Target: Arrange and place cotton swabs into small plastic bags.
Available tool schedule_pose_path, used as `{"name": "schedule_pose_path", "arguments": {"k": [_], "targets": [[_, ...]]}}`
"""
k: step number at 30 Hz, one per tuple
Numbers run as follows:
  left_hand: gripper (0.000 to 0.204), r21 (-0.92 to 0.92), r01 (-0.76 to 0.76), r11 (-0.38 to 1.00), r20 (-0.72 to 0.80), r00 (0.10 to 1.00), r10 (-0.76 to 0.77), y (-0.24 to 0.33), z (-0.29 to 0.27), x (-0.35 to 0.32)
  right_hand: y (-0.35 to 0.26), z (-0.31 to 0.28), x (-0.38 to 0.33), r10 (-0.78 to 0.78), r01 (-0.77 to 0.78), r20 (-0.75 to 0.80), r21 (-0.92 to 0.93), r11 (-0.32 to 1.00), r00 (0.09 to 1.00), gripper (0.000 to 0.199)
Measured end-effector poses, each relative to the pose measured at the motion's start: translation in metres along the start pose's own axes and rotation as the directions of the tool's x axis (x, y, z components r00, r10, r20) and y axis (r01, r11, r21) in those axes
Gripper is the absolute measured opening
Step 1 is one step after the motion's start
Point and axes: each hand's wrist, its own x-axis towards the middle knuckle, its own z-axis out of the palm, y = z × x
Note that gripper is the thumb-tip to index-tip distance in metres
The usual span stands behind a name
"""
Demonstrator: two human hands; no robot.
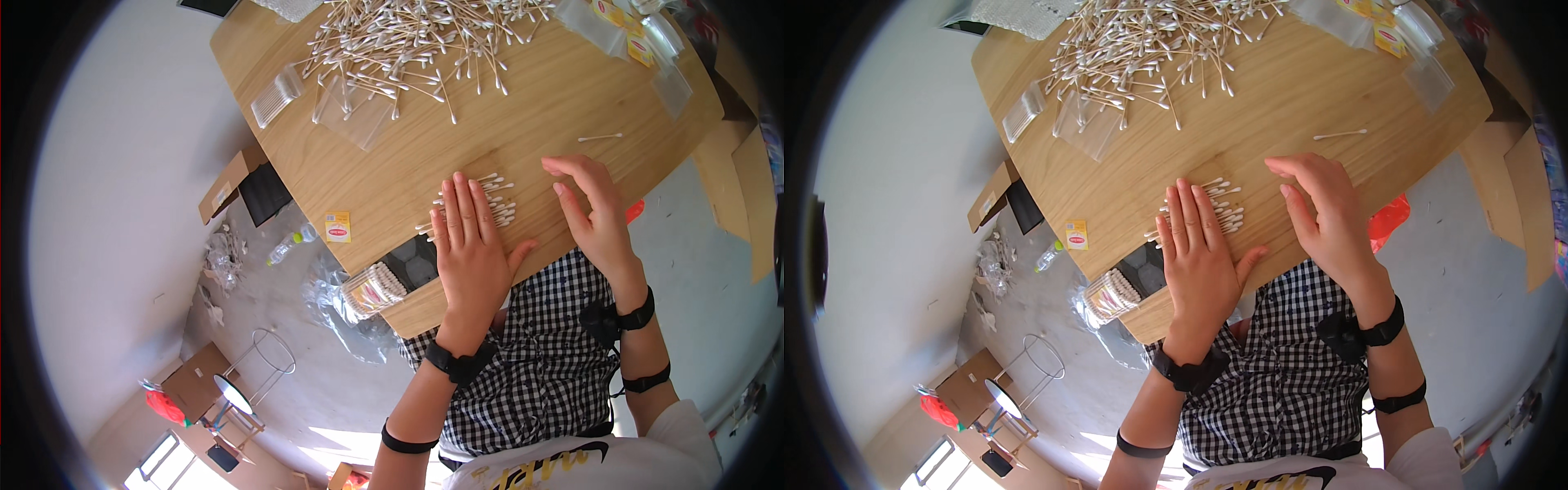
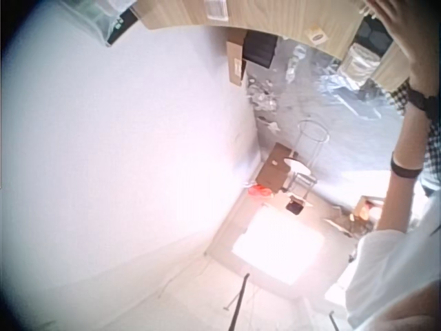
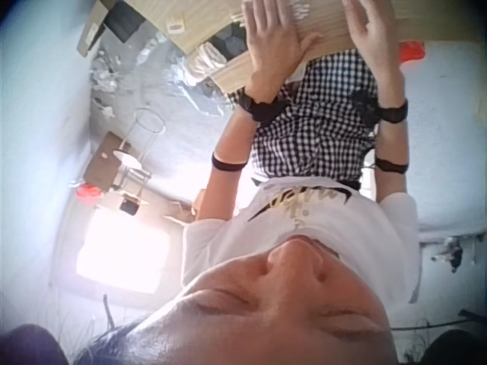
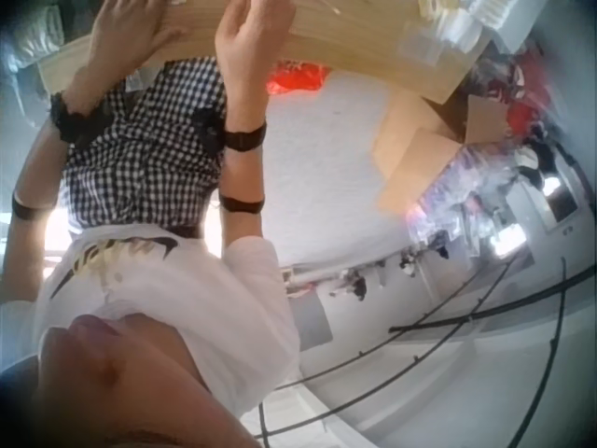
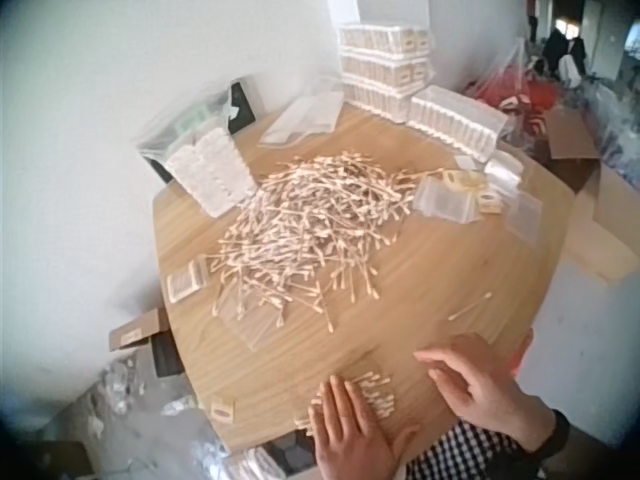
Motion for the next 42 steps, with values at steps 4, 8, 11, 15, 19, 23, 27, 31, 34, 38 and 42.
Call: {"name": "schedule_pose_path", "arguments": {"k": [4, 8, 11, 15, 19, 23, 27, 31, 34, 38, 42], "targets": [[0.107, 0.016, 0.017, 1.0, -0.034, 0.999, -0.016, -0.005, -0.002, 0.014, -0.007, 0.007, -0.001, -0.021, 0.021, 0.037, 0.014, 1.0, 0.999, 0.03], [0.106, 0.003, 0.01, 1.0, -0.021, 1.0, -0.01, -0.006, -0.005, 0.017, -0.012, 0.014, -0.001, -0.031, 0.03, 0.034, 0.022, 0.999, 0.999, 0.031], [0.094, -0.182, 0.039, 0.983, -0.044, 0.998, -0.048, -0.003, -0.015, 0.008, -0.012, 0.019, -0.002, -0.026, 0.027, -0.005, 0.048, 0.998, 1.0, 0.031], [0.07, -0.331, 0.057, 0.942, -0.244, 0.959, -0.144, -0.025, -0.031, -0.017, -0.016, 0.02, -0.003, 0.004, 0.0, -0.037, 0.097, 0.995, 0.999, 0.031], [0.026, -0.435, 0.233, 0.87, -0.252, 0.896, -0.366, -0.049, -0.043, -0.035, -0.017, 0.021, -0.002, -0.005, 0.01, -0.032, 0.172, 0.985, 0.999, 0.028], [0.009, -0.431, 0.262, 0.863, -0.241, 0.889, -0.39, -0.057, -0.038, -0.032, -0.02, 0.025, -0.008, 0.019, -0.018, -0.006, 0.192, 0.981, 1.0, 0.025], [0.008, -0.447, 0.223, 0.866, -0.232, 0.906, -0.353, -0.063, -0.042, -0.021, -0.028, 0.029, -0.013, -0.01, -0.002, 0.06, 0.193, 0.981, 0.998, 0.017], [0.009, -0.41, 0.198, 0.891, -0.226, 0.924, -0.309, -0.064, -0.044, -0.011, -0.031, 0.035, -0.019, -0.176, 0.166, 0.14, 0.079, 0.983, 0.974, 0.015], [0.009, -0.385, 0.173, 0.907, -0.203, 0.942, -0.266, -0.065, -0.045, -0.007, -0.029, 0.039, -0.022, -0.191, 0.187, 0.135, 0.039, 0.982, 0.972, 0.018], [0.011, -0.413, 0.166, 0.896, -0.165, 0.953, -0.253, -0.064, -0.046, -0.005, -0.03, 0.044, -0.021, -0.175, 0.174, 0.109, 0.024, 0.985, 0.978, 0.02], [0.012, -0.412, 0.132, 0.901, -0.113, 0.974, -0.194, -0.063, -0.048, -0.007, -0.031, 0.043, -0.018, -0.166, 0.161, 0.113, 0.052, 0.986, 0.98, 0.02]]}}
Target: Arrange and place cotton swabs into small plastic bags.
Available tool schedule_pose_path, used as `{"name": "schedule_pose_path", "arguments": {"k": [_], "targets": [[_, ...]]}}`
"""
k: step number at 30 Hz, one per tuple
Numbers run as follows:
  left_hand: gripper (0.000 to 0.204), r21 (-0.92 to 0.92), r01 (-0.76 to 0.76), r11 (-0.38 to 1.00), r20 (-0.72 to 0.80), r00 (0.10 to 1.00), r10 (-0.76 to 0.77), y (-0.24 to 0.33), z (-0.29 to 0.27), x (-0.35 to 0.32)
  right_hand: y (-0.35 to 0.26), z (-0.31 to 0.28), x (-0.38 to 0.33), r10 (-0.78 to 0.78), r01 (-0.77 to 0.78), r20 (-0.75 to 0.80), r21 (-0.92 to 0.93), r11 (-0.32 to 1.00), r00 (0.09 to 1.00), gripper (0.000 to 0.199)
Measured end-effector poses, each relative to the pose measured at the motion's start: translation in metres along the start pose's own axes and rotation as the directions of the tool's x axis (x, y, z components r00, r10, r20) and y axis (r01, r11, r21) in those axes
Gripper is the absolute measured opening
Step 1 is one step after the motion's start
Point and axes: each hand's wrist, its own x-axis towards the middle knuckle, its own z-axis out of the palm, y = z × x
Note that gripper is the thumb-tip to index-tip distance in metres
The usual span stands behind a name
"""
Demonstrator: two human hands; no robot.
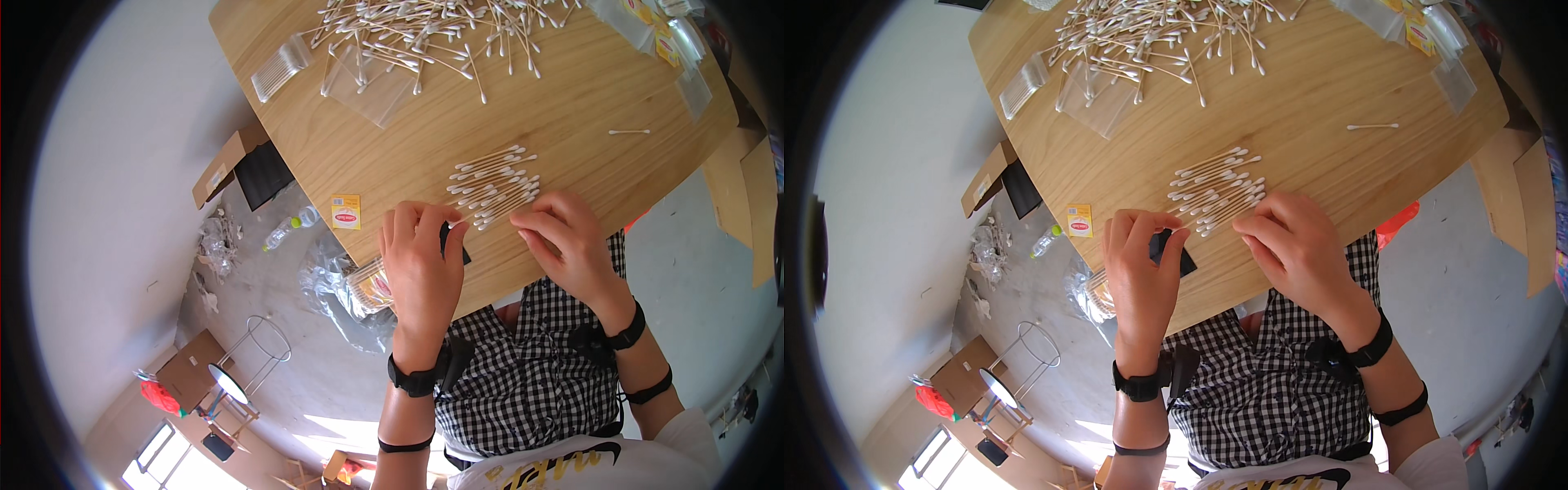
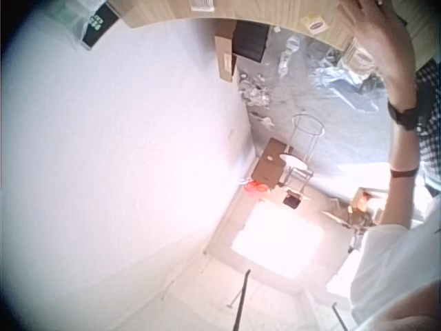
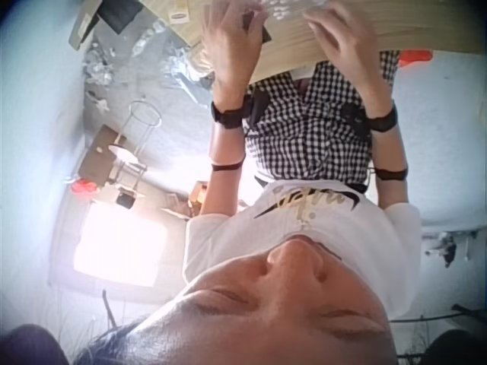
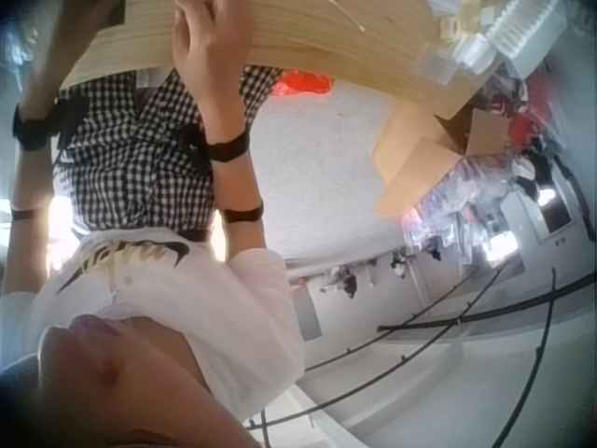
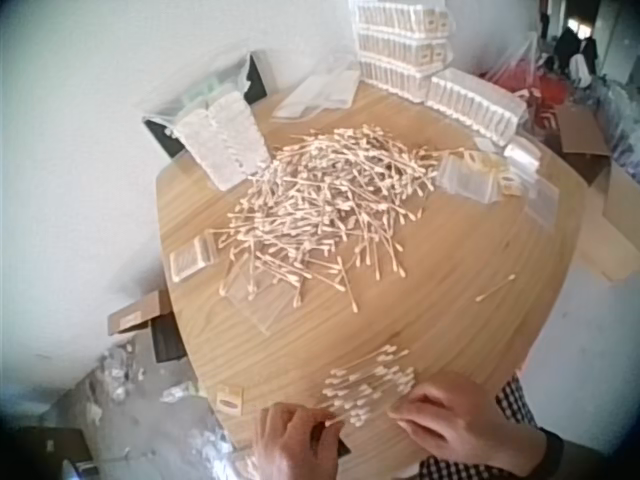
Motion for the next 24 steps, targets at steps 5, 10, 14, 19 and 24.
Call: {"name": "schedule_pose_path", "arguments": {"k": [5, 10, 14, 19, 24], "targets": [[0.011, 0.047, -0.008, 0.999, 0.032, 0.999, 0.007, -0.004, -0.002, -0.002, 0.0, -0.001, -0.002, -0.001, 0.0, 0.009, 0.019, 1.0, 1.0, 0.019], [0.011, 0.084, -0.029, 0.996, 0.034, 0.999, 0.026, 0.0, -0.003, -0.004, -0.005, -0.001, -0.005, 0.114, -0.118, 0.038, 0.134, 0.984, 0.993, 0.016], [0.012, -0.016, -0.07, 0.997, 0.034, 0.997, 0.07, 0.01, -0.004, -0.01, -0.024, -0.005, -0.008, 0.479, -0.46, 0.124, 0.555, 0.693, 0.869, 0.01], [0.015, -0.256, -0.122, 0.959, 0.103, 0.983, 0.152, 0.033, 0.006, -0.027, -0.015, -0.034, -0.029, 0.535, -0.506, 0.169, 0.635, 0.583, 0.828, 0.009], [0.033, -0.686, 0.12, 0.718, -0.23, 0.9, -0.371, 0.019, 0.026, -0.033, 0.039, -0.121, -0.068, 0.617, -0.566, 0.06, 0.475, 0.674, 0.785, 0.01]]}}
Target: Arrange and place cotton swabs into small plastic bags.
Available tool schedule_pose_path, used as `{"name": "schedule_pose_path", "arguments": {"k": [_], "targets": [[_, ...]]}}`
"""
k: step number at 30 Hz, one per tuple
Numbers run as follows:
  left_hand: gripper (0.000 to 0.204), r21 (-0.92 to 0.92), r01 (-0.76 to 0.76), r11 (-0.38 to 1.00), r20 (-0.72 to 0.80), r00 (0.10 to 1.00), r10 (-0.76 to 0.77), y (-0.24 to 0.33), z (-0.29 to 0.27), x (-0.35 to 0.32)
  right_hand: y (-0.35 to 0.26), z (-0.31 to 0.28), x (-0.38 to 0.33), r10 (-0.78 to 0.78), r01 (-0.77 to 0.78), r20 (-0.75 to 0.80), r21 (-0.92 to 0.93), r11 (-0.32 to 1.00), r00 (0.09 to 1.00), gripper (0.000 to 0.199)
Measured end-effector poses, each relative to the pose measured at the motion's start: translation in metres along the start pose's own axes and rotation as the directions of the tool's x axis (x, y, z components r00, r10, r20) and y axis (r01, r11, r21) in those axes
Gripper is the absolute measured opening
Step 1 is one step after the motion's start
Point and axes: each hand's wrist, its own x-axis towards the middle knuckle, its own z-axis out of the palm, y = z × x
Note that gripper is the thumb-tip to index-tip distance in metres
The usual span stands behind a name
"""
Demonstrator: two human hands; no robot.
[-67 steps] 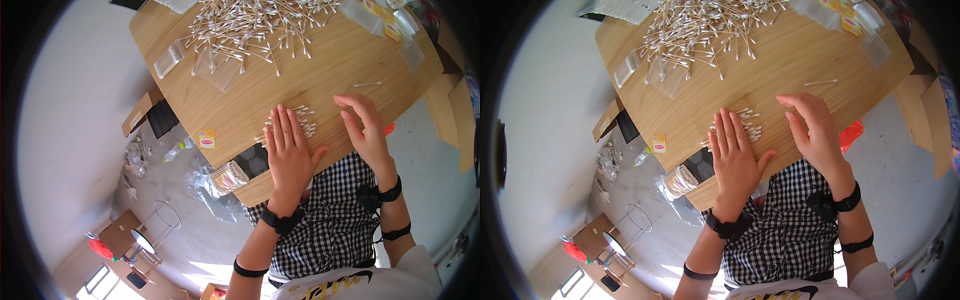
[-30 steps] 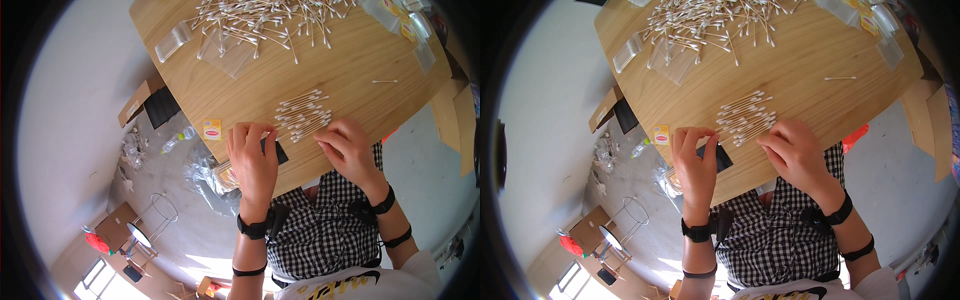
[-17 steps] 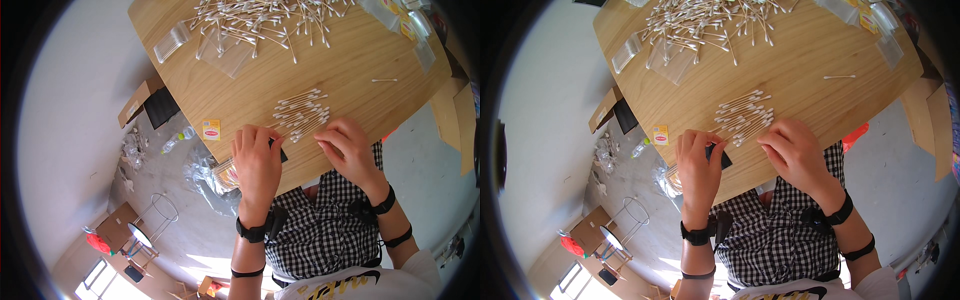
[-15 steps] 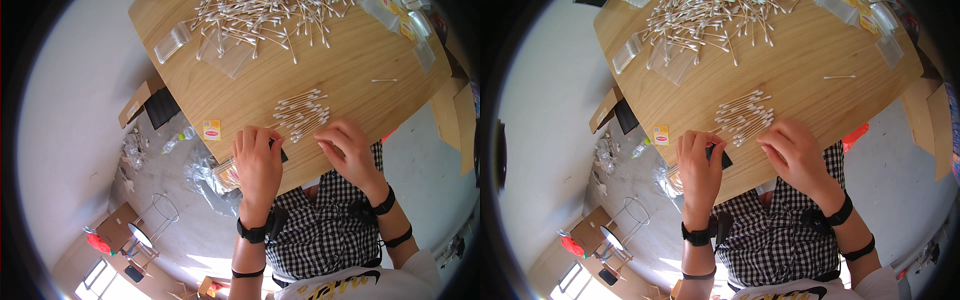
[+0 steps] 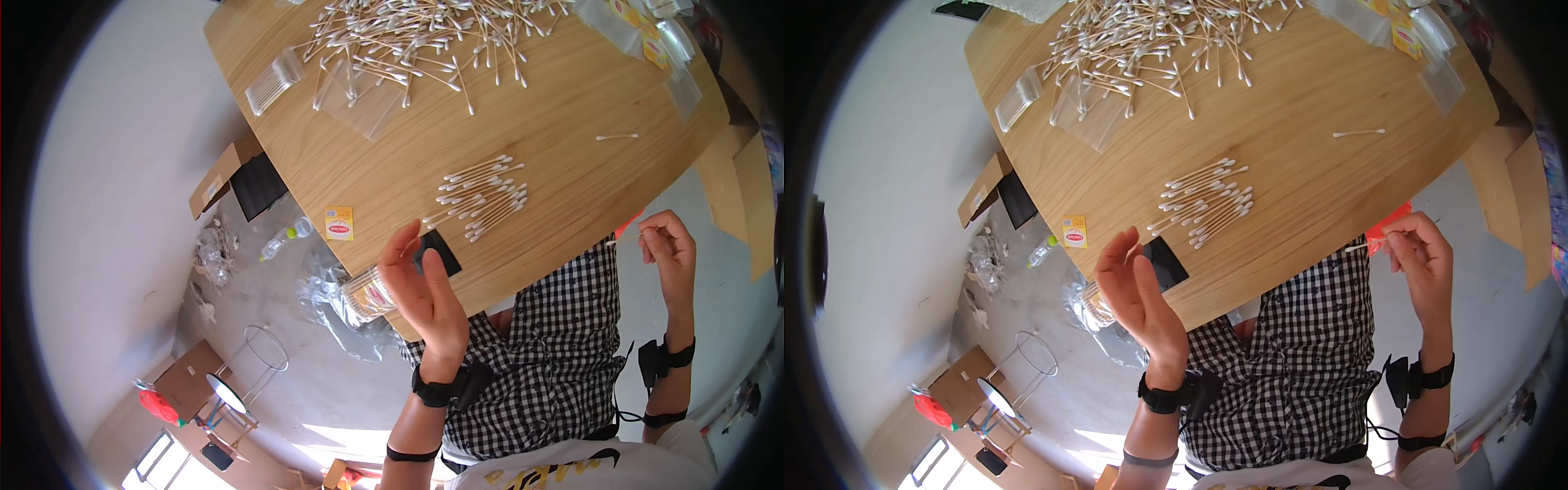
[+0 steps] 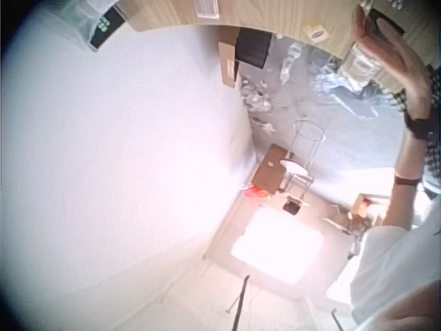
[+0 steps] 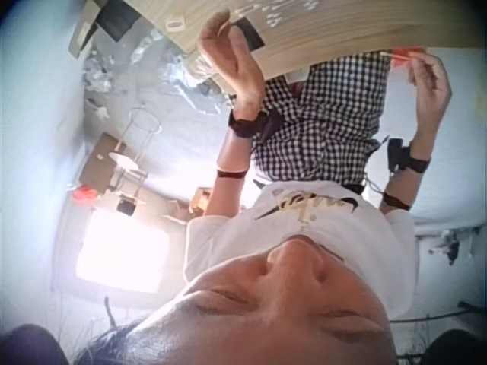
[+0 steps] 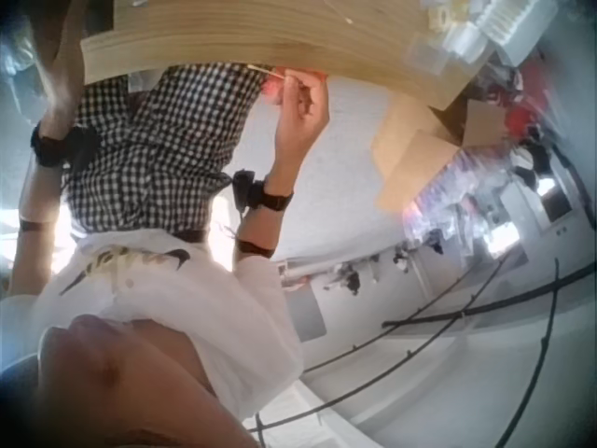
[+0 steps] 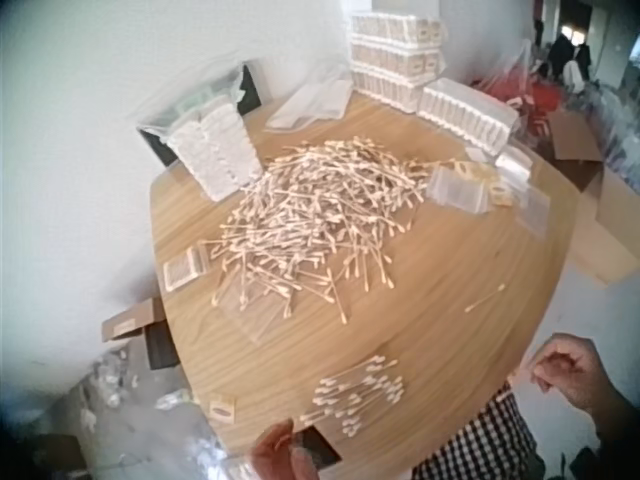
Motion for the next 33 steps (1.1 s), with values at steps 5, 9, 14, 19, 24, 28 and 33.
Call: {"name": "schedule_pose_path", "arguments": {"k": [5, 9, 14, 19, 24, 28, 33], "targets": [[0.048, -0.152, 0.044, 0.987, -0.059, 0.997, -0.054, -0.013, 0.004, 0.016, 0.004, -0.005, 0.001, -0.231, -0.04, -0.241, -0.768, 0.639, 0.943, 0.024], [0.058, -0.306, 0.058, 0.95, 0.016, 0.998, -0.056, -0.01, 0.025, 0.016, 0.002, 0.061, 0.026, -0.364, 0.348, -0.215, -0.111, 0.931, 0.906, 0.037], [0.062, -0.36, 0.01, 0.933, -0.071, 0.997, -0.038, -0.006, 0.035, 0.023, -0.005, 0.139, 0.071, -0.44, 0.465, -0.165, 0.17, 0.869, 0.883, 0.054], [0.071, -0.384, 0.043, 0.922, 0.072, 0.997, -0.016, -0.005, 0.042, 0.019, -0.005, 0.167, 0.07, -0.413, 0.408, -0.06, 0.333, 0.85, 0.909, 0.062], [0.077, -0.378, 0.038, 0.925, 0.074, 0.997, -0.011, -0.004, 0.047, 0.03, -0.01, 0.167, 0.076, -0.408, 0.394, -0.034, 0.338, 0.855, 0.913, 0.065], [0.078, -0.398, 0.046, 0.916, 0.137, 0.991, 0.01, -0.003, 0.048, 0.029, -0.011, 0.177, 0.077, -0.426, 0.397, -0.007, 0.375, 0.838, 0.905, 0.069], [0.081, -0.336, 0.028, 0.941, 0.122, 0.992, 0.014, 0.002, 0.048, 0.048, -0.02, 0.163, 0.092, -0.419, 0.383, 0.047, 0.327, 0.864, 0.907, 0.071]]}}
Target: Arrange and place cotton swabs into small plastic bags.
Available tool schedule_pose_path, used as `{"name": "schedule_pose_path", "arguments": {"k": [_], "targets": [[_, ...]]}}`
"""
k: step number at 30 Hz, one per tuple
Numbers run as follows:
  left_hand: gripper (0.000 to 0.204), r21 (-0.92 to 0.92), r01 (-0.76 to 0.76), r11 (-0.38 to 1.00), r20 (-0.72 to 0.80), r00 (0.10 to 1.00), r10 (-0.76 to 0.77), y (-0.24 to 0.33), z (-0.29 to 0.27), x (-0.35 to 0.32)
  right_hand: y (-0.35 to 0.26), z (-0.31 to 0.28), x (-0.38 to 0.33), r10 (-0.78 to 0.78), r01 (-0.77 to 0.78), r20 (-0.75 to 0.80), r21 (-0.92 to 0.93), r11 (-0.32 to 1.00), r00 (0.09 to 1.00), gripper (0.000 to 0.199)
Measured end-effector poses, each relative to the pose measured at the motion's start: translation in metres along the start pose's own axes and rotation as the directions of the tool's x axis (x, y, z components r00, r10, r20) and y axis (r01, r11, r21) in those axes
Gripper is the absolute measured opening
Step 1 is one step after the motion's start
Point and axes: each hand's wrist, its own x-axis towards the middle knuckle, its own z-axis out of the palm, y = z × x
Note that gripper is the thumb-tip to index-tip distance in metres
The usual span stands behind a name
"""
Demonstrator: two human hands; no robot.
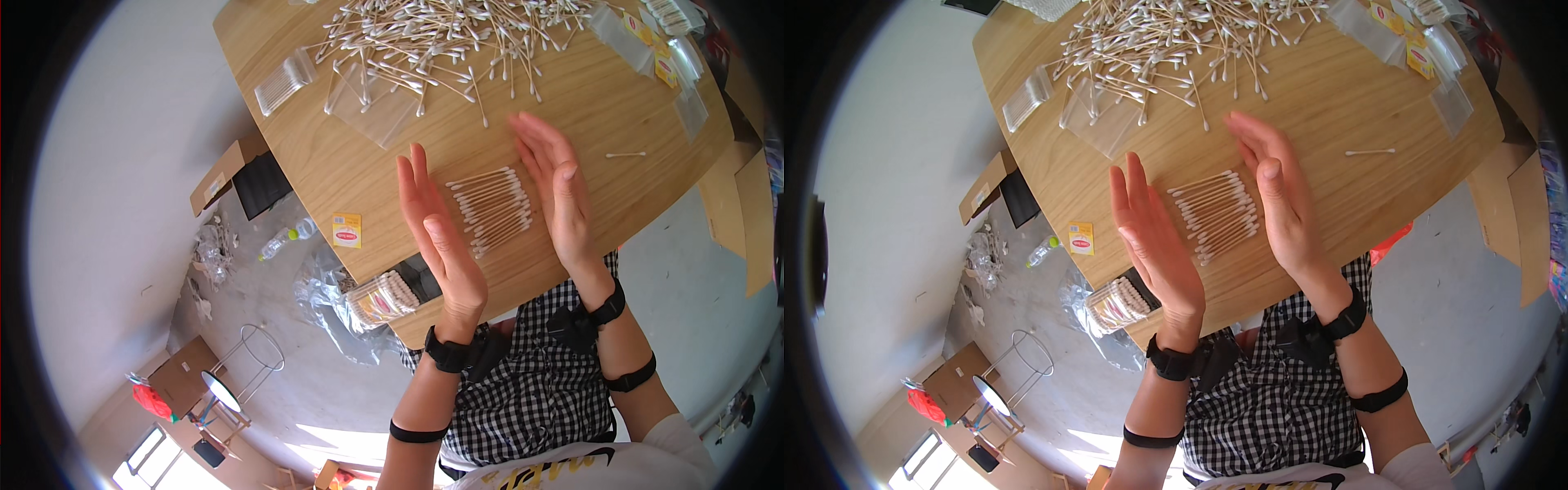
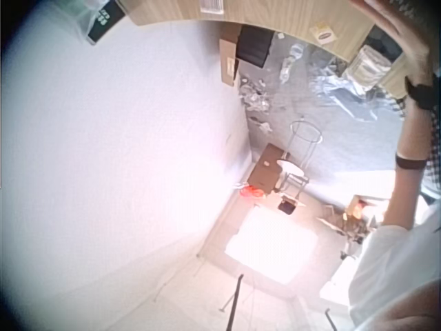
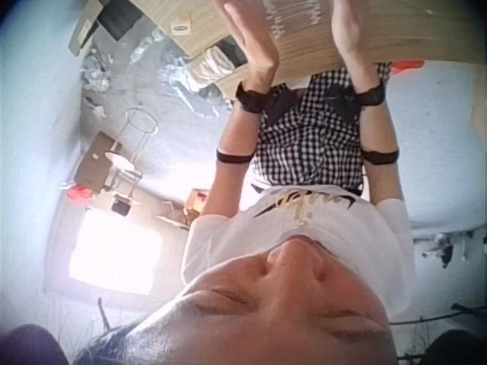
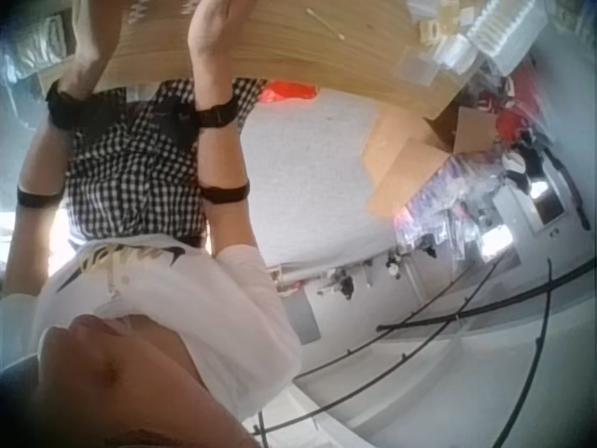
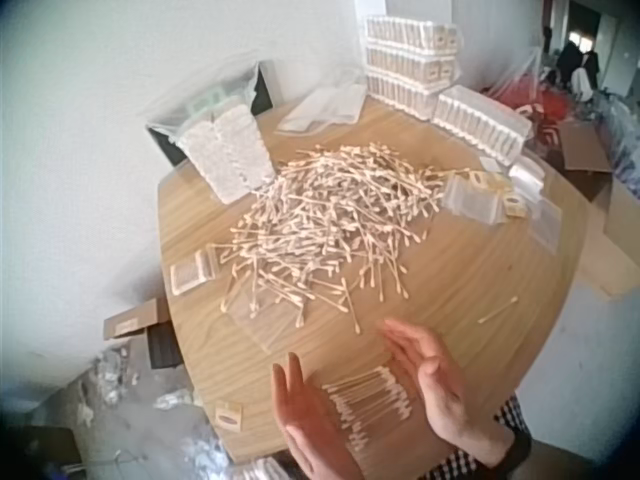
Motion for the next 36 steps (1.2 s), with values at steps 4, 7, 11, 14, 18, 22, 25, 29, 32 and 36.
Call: {"name": "schedule_pose_path", "arguments": {"k": [4, 7, 11, 14, 18, 22, 25, 29, 32, 36], "targets": [[0.084, 0.024, 0.032, 0.999, 0.162, 0.986, -0.035, -0.003, -0.008, 0.003, 0.008, 0.001, -0.002, 0.02, -0.024, 0.057, 0.085, 0.996, 0.998, 0.072], [0.084, -0.012, 0.086, 0.996, 0.151, 0.985, -0.084, 0.001, -0.011, -0.013, 0.004, -0.005, -0.012, 0.054, -0.063, 0.084, 0.098, 0.993, 0.995, 0.073], [0.083, -0.014, 0.052, 0.999, 0.061, 0.997, -0.051, 0.0, -0.001, -0.028, 0.003, -0.001, -0.021, 0.033, -0.035, 0.016, 0.105, 0.994, 0.999, 0.078], [0.083, 0.087, -0.039, 0.995, 0.097, 0.995, 0.031, -0.005, 0.0, -0.031, 0.0, 0.011, -0.025, 0.044, -0.046, 0.022, 0.121, 0.992, 0.999, 0.08], [0.088, 0.514, -0.229, 0.827, 0.225, 0.966, 0.127, -0.007, -0.006, -0.034, -0.001, -0.002, -0.028, 0.023, -0.02, -0.044, 0.051, 0.999, 0.999, 0.081], [0.105, 0.88, -0.456, 0.131, 0.469, 0.878, -0.094, -0.006, 0.002, -0.04, -0.003, -0.012, -0.029, -0.031, 0.028, -0.091, -0.03, 0.999, 0.995, 0.082], [0.114, 0.871, -0.486, 0.072, 0.491, 0.857, -0.154, -0.012, 0.0, -0.05, -0.005, -0.017, -0.033, -0.034, 0.028, -0.093, -0.064, 0.998, 0.995, 0.082], [0.114, 0.863, -0.496, 0.098, 0.505, 0.847, -0.164, -0.01, 0.0, -0.051, -0.006, -0.025, -0.038, -0.022, 0.015, -0.059, -0.105, 0.994, 0.998, 0.08], [0.114, 0.874, -0.481, 0.068, 0.485, 0.861, -0.153, -0.007, 0.002, -0.039, -0.005, -0.022, -0.039, -0.012, 0.008, -0.034, -0.112, 0.994, 0.999, 0.079], [0.106, 0.863, -0.415, 0.288, 0.46, 0.881, -0.108, -0.008, -0.006, -0.036, -0.001, -0.019, -0.037, -0.017, 0.014, -0.044, -0.076, 0.997, 0.999, 0.079]]}}
